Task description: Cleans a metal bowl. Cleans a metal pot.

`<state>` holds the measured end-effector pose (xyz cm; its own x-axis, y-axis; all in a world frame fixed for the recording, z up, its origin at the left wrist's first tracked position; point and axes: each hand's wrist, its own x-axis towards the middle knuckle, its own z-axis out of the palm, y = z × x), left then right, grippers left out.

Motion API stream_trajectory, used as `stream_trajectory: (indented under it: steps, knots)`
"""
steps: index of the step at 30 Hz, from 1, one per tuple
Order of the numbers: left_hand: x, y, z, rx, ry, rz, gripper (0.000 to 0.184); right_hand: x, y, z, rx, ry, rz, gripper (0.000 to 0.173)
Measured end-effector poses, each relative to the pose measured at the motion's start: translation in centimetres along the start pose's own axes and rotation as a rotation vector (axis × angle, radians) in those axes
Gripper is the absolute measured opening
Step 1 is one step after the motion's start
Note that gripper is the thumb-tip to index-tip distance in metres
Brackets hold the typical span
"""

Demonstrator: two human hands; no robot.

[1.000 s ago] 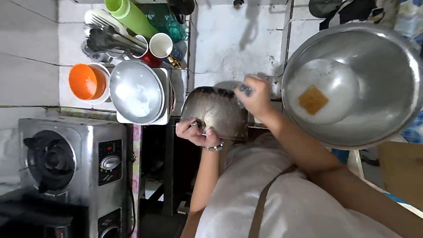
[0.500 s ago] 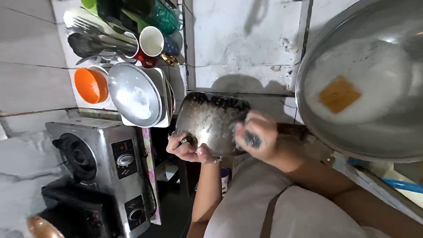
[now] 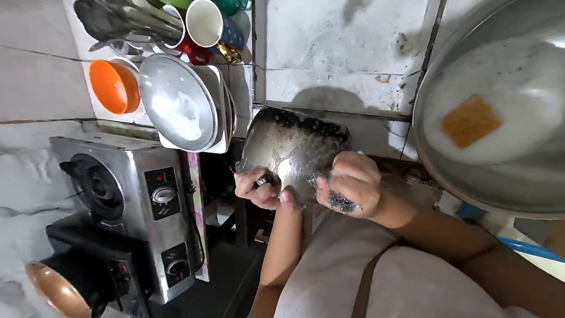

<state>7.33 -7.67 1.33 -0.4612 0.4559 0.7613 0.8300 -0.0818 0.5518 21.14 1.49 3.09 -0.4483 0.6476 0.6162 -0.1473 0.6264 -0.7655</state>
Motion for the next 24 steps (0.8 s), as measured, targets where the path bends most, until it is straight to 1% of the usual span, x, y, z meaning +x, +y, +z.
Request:
stream_trajectory:
  steps: [3, 5, 7, 9, 11, 13, 15, 17, 19, 20, 21, 23, 24]
  knots:
    - [0.2, 0.0, 1.0, -0.079, -0.004, 0.084, 0.032, 2.1, -0.9, 0.2, -0.086, -0.083, 0.015, 0.025]
    - [0.3, 0.7, 1.6, -0.077, -0.005, 0.094, 0.029, 4.3, -1.5, 1.0, -0.137, -0.15, 0.047, 0.022]
    - [0.1, 1.1, 2.2, -0.062, 0.029, 0.079, 0.031, 6.8, -1.5, 2.0, -0.197, -0.226, 0.119, 0.017]
    - [-0.5, 0.6, 2.4, 0.021, 0.043, 0.068, 0.035, 9.4, -1.0, 3.0, -0.23, -0.317, 0.218, 0.012]
    - [-0.3, -0.2, 2.7, 0.047, 0.098, 0.104, 0.038, 10.8, -0.8, 3.8, -0.278, -0.377, 0.245, 0.01]
    - [0.1, -0.6, 2.7, 0.044, 0.121, 0.128, 0.043, 10.2, -1.2, 3.9, -0.309, -0.377, 0.184, 0.01]
    - [0.5, -0.7, 2.8, 0.024, 0.146, 0.159, 0.046, 8.1, -2.2, 2.7, -0.305, -0.361, 0.106, 0.013]
    - [0.8, -0.7, 2.9, 0.006, 0.16, 0.183, 0.047, 5.3, -2.8, 1.1, -0.292, -0.297, 0.024, 0.017]
    - [0.7, -0.5, 3.1, 0.022, 0.166, 0.168, 0.047, 4.3, -2.5, 0.3, -0.324, -0.255, -0.022, 0.021]
    - [0.6, -0.3, 3.2, 0.032, 0.165, 0.152, 0.046, 4.8, -2.3, 0.4, -0.353, -0.257, -0.019, 0.021]
    - [0.4, -0.2, 3.2, 0.041, 0.151, 0.137, 0.045, 5.8, -2.3, 1.0, -0.387, -0.288, 0.02, 0.02]
    - [0.3, -0.1, 3.3, 0.064, 0.125, 0.122, 0.042, 9.1, -1.8, 3.0, -0.43, -0.371, 0.148, 0.018]
    - [0.5, -0.1, 3.4, 0.069, 0.127, 0.122, 0.042, 10.6, -1.2, 4.0, -0.443, -0.386, 0.184, 0.018]
